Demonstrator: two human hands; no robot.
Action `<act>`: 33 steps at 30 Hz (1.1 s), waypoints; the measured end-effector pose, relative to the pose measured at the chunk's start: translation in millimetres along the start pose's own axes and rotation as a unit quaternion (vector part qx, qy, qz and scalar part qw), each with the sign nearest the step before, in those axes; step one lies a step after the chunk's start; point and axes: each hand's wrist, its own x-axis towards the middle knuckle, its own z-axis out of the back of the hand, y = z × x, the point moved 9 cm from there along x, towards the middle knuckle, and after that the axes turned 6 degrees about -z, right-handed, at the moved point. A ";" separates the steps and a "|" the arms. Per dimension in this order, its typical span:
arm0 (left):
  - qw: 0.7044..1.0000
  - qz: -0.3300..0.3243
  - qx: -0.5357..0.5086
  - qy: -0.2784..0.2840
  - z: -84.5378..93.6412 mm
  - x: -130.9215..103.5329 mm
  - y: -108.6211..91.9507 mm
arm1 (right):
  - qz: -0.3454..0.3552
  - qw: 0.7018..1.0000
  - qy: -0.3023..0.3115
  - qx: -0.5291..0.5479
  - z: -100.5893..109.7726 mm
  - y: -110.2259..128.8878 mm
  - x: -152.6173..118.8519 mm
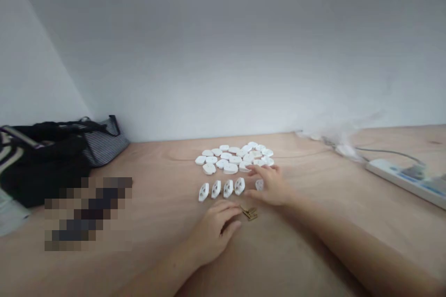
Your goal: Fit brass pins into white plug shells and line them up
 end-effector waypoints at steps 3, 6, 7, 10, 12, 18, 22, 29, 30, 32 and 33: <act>1.000 -0.010 0.001 -0.001 -1.1 0.1 0.6 | 0.011 0.999 0.029 -0.045 5.8 -16.7 -4.7; 1.000 -0.005 0.007 -0.016 0.0 0.2 3.8 | 0.027 0.993 0.065 -0.093 2.3 -26.0 -9.6; 1.000 0.002 0.012 -0.021 0.5 0.1 5.9 | 0.028 0.993 0.068 -0.097 1.3 -27.6 -10.5; 0.999 0.022 0.022 -0.030 0.0 0.3 12.5 | 0.023 0.994 0.054 -0.094 0.3 -28.2 -12.6; 0.999 0.036 0.018 -0.028 -1.6 0.6 16.8 | 0.018 0.996 0.024 -0.080 4.7 -24.6 -15.9; 0.998 0.039 -0.005 -0.051 3.4 2.3 13.7 | 0.030 0.998 -0.054 0.023 24.5 7.3 -46.4; 0.993 0.028 -0.024 -0.112 18.0 2.0 3.5 | 0.065 0.996 -0.025 0.055 20.7 35.9 -63.3; 0.987 -0.026 -0.053 -0.151 24.9 -2.4 -17.1 | 0.085 0.992 -0.011 0.091 15.7 47.5 -65.1; 0.987 -0.026 -0.052 -0.149 23.7 -2.8 -17.8 | 0.089 0.992 -0.011 0.094 15.3 47.8 -65.2; 0.987 -0.022 -0.050 -0.153 22.1 -3.7 -17.5 | 0.093 0.991 -0.015 0.098 15.5 48.2 -66.0; 0.986 -0.021 -0.052 -0.156 21.4 -4.1 -17.0 | 0.093 0.991 -0.019 0.098 15.9 48.3 -66.5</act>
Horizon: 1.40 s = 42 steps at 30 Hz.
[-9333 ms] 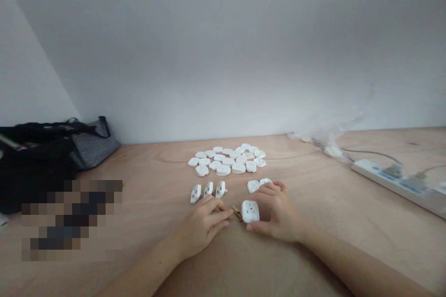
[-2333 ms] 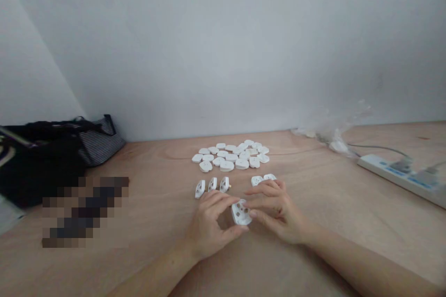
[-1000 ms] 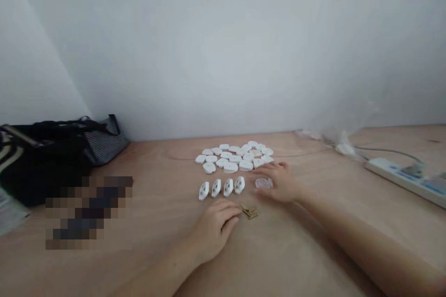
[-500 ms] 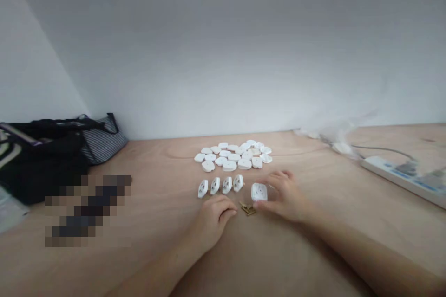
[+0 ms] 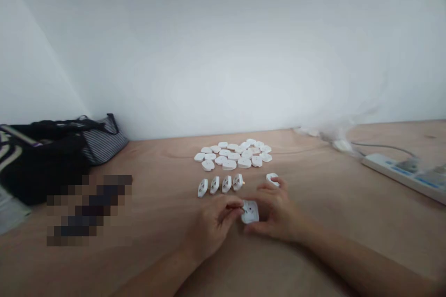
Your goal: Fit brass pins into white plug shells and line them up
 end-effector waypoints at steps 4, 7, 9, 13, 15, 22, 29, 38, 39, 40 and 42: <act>1.000 -0.006 -0.006 -0.004 -2.0 -1.3 0.6 | 0.004 1.000 -0.009 -0.001 0.7 1.8 -2.0; 1.000 -0.008 -0.003 0.003 -3.2 -1.0 -1.0 | 0.007 1.000 -0.013 -0.004 0.5 1.6 -3.1; 1.000 -0.011 -0.001 0.009 -4.0 -0.3 -3.0 | 0.005 1.000 -0.023 -0.007 1.3 0.0 -3.7; 0.999 -0.038 -0.011 0.021 -6.6 1.9 -10.2 | 0.010 0.999 -0.045 -0.008 3.0 -1.1 -4.9; 0.998 -0.052 -0.005 0.020 -5.7 2.8 -13.6 | 0.015 0.999 -0.047 -0.011 2.8 0.6 -5.2; 0.996 -0.067 0.049 0.015 -0.3 1.4 -15.6 | 0.019 0.997 -0.060 -0.048 12.6 -8.1 -1.9; 0.990 -0.017 0.062 0.129 -29.6 -0.3 5.6 | -0.058 0.984 -0.127 -0.113 35.0 -51.9 1.7; 0.989 0.057 0.054 0.123 -23.3 -1.7 24.0 | -0.032 0.989 -0.099 -0.104 26.6 -39.9 1.8; 0.988 0.060 0.059 0.126 -22.6 -1.5 25.0 | -0.033 0.989 -0.097 -0.104 26.3 -39.7 1.8; 0.987 0.059 0.062 0.134 -23.2 -1.3 25.3 | -0.035 0.990 -0.094 -0.104 25.8 -39.9 1.9; 0.986 0.056 0.061 0.147 -24.7 -0.6 25.2 | -0.033 0.990 -0.087 -0.103 24.4 -40.1 2.1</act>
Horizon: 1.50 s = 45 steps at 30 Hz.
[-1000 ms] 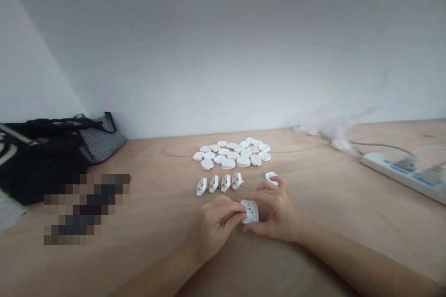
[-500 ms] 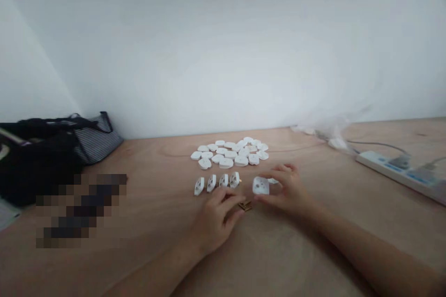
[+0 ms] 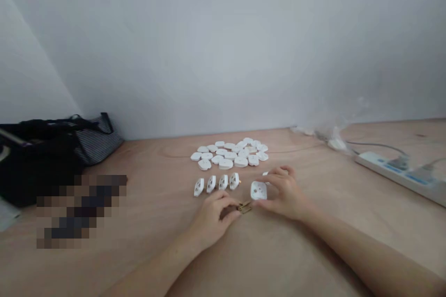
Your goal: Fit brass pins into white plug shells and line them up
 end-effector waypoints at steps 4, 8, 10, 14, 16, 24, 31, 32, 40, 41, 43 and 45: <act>1.000 0.011 -0.004 -0.004 2.2 0.8 1.9 | 0.011 1.000 0.011 0.011 -2.4 3.0 -0.9; 1.000 0.003 -0.025 0.003 1.3 0.8 1.2 | 0.024 0.999 0.029 0.015 -4.7 10.1 -2.9; 0.999 -0.005 -0.033 0.004 0.5 1.1 0.1 | 0.028 0.999 0.036 0.014 -5.7 13.2 -4.1; 0.999 0.009 -0.023 -0.032 8.8 1.3 0.0 | 0.042 0.998 0.047 0.022 -7.6 20.5 -6.1; 0.998 0.014 -0.017 -0.060 16.9 1.1 -2.8 | 0.052 0.997 0.053 0.032 -8.7 25.9 -7.0; 0.996 0.055 -0.034 -0.059 19.5 1.4 -9.5 | 0.089 0.993 0.057 0.053 -9.7 49.3 -11.0; 0.995 0.092 -0.025 -0.039 12.7 -0.4 -4.5 | 0.098 0.992 0.053 0.057 -9.4 55.2 -12.3; 0.994 0.097 -0.029 -0.041 12.3 -0.9 -3.2 | 0.095 0.993 0.051 0.055 -9.6 55.1 -12.2; 0.981 0.150 -0.110 -0.053 3.0 -4.5 13.3 | 0.105 0.994 0.011 0.033 -10.3 56.7 -14.5; 0.979 0.156 -0.122 -0.057 2.1 -4.8 14.6 | 0.111 0.993 0.005 0.029 -9.7 58.1 -15.0; 0.973 0.165 -0.146 -0.067 1.1 -5.1 16.1 | 0.123 0.992 -0.004 0.022 -8.4 61.6 -15.8; 0.968 0.167 -0.172 -0.075 0.9 -4.5 15.6 | 0.133 0.991 -0.014 0.012 -6.2 65.0 -16.3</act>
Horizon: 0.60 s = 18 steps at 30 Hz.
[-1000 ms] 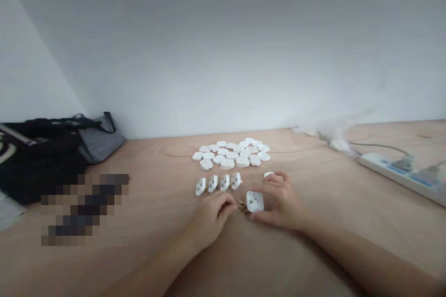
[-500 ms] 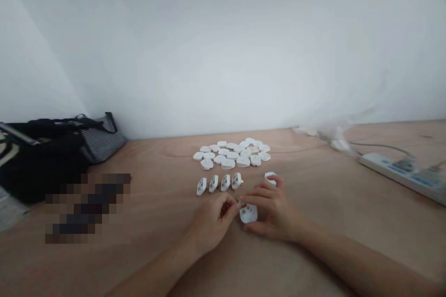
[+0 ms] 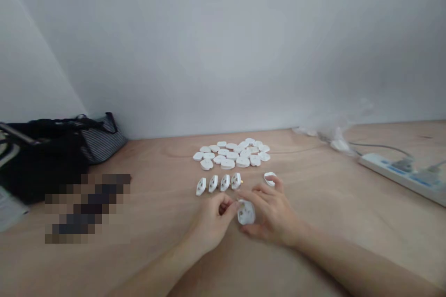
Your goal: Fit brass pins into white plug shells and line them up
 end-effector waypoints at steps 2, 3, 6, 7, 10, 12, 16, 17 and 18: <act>1.000 0.001 -0.023 -0.003 0.5 0.3 -1.4 | 0.007 1.000 -0.002 -0.006 1.3 3.1 0.7; 0.999 0.003 -0.033 -0.006 1.3 0.4 -1.9 | 0.009 1.000 -0.002 -0.007 1.8 4.3 1.0; 0.999 0.005 -0.044 -0.018 4.7 -0.1 -3.0 | 0.004 1.000 0.000 0.009 3.3 6.1 2.2; 0.999 0.005 -0.041 -0.024 6.0 -0.5 -3.3 | -0.001 1.000 -0.001 0.017 4.0 6.0 2.7; 0.999 0.005 -0.035 -0.036 5.5 -1.7 -2.3 | -0.010 0.999 -0.004 0.035 5.0 6.1 3.3; 0.999 0.006 -0.040 -0.035 2.1 -1.8 -0.4 | -0.006 0.999 -0.002 0.043 4.0 7.0 3.0; 0.998 0.000 -0.052 -0.023 1.0 -0.1 2.1 | 0.000 0.998 0.006 0.059 1.3 5.3 1.5; 0.998 -0.009 -0.055 -0.014 2.5 0.5 0.6 | -0.002 0.998 0.004 0.060 1.5 3.4 1.2; 0.998 -0.025 -0.052 -0.003 4.7 1.0 -2.8 | -0.005 0.998 0.004 0.061 1.7 0.9 0.9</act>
